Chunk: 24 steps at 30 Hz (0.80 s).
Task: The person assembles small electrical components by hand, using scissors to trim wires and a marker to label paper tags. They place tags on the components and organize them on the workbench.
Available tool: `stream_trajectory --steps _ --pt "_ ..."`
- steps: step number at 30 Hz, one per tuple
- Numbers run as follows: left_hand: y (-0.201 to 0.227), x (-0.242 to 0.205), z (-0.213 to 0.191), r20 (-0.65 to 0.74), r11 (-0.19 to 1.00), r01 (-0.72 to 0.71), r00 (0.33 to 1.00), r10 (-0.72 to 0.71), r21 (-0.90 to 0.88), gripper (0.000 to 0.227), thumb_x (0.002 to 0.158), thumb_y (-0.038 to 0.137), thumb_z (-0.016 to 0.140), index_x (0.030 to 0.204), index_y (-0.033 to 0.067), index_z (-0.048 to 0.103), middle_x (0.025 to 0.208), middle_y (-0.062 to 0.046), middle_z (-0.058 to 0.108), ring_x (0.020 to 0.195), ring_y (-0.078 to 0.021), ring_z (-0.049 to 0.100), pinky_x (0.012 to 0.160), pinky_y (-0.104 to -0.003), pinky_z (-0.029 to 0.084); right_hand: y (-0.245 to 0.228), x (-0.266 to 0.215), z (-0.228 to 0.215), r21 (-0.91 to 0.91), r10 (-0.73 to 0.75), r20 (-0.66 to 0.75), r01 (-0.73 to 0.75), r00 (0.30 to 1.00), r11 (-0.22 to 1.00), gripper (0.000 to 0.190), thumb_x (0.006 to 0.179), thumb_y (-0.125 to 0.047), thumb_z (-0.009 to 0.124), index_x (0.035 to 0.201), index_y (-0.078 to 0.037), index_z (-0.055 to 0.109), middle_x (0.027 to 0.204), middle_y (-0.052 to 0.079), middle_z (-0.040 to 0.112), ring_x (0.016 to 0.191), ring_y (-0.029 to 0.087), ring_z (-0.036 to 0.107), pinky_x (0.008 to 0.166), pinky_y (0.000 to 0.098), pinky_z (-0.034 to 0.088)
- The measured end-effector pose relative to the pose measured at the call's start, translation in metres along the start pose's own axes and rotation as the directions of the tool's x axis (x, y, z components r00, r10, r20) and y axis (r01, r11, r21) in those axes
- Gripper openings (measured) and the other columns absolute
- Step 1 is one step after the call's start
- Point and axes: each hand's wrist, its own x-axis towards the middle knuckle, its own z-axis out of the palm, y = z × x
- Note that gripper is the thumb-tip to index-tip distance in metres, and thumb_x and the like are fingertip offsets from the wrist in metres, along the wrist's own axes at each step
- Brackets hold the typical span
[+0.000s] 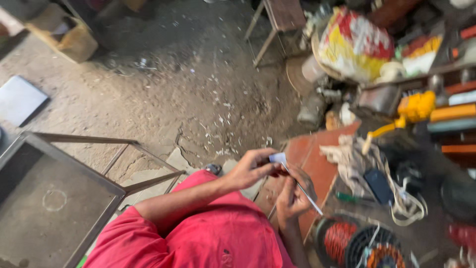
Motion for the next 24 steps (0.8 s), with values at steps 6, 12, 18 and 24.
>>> stream_trajectory --steps 6,12,18,24 --pt "0.02 -0.006 0.008 0.042 0.993 0.059 0.997 -0.064 0.104 0.026 0.106 0.005 0.058 0.13 -0.0054 0.06 0.111 -0.008 0.072 0.105 -0.0123 0.07 0.095 -0.03 0.06 -0.03 0.002 -0.008 -0.147 -0.061 -0.041 0.054 0.997 0.988 0.007 0.102 -0.004 0.067 0.106 -0.002 0.062 0.108 0.016 0.073 0.104 0.033 0.074 0.095 0.045 0.06" --pt "0.035 0.009 0.036 0.257 0.967 0.129 0.949 -0.185 0.221 0.024 0.106 0.002 0.058 0.128 -0.0063 0.061 0.108 -0.009 0.073 0.101 -0.0132 0.071 0.091 -0.029 0.059 -0.054 -0.001 -0.023 -0.312 -0.064 -0.234 -0.013 0.97 0.95 0.012 0.1 -0.012 0.07 0.103 -0.001 0.066 0.104 0.016 0.075 0.101 0.035 0.076 0.093 0.044 0.061" --pt "0.025 0.017 0.067 0.456 0.926 0.222 0.82 -0.346 0.304 0.028 0.104 0.001 0.057 0.131 -0.0059 0.061 0.11 -0.01 0.075 0.101 -0.0143 0.073 0.09 -0.028 0.059 -0.072 -0.029 -0.043 -0.474 -0.108 -0.42 -0.117 0.901 0.873 0.015 0.101 -0.014 0.069 0.104 0.001 0.066 0.103 0.018 0.074 0.101 0.036 0.075 0.092 0.0442 0.064" --pt "0.01 0.016 0.1 0.58 0.879 0.247 0.674 -0.458 0.407 0.03 0.102 0.0 0.057 0.131 -0.0061 0.062 0.105 -0.011 0.077 0.095 -0.0119 0.072 0.081 -0.027 0.059 -0.097 -0.052 -0.053 -0.589 -0.104 -0.562 -0.309 0.82 0.746 0.013 0.1 -0.012 0.068 0.103 0.0 0.066 0.102 0.017 0.075 0.098 0.035 0.076 0.088 0.0415 0.062"
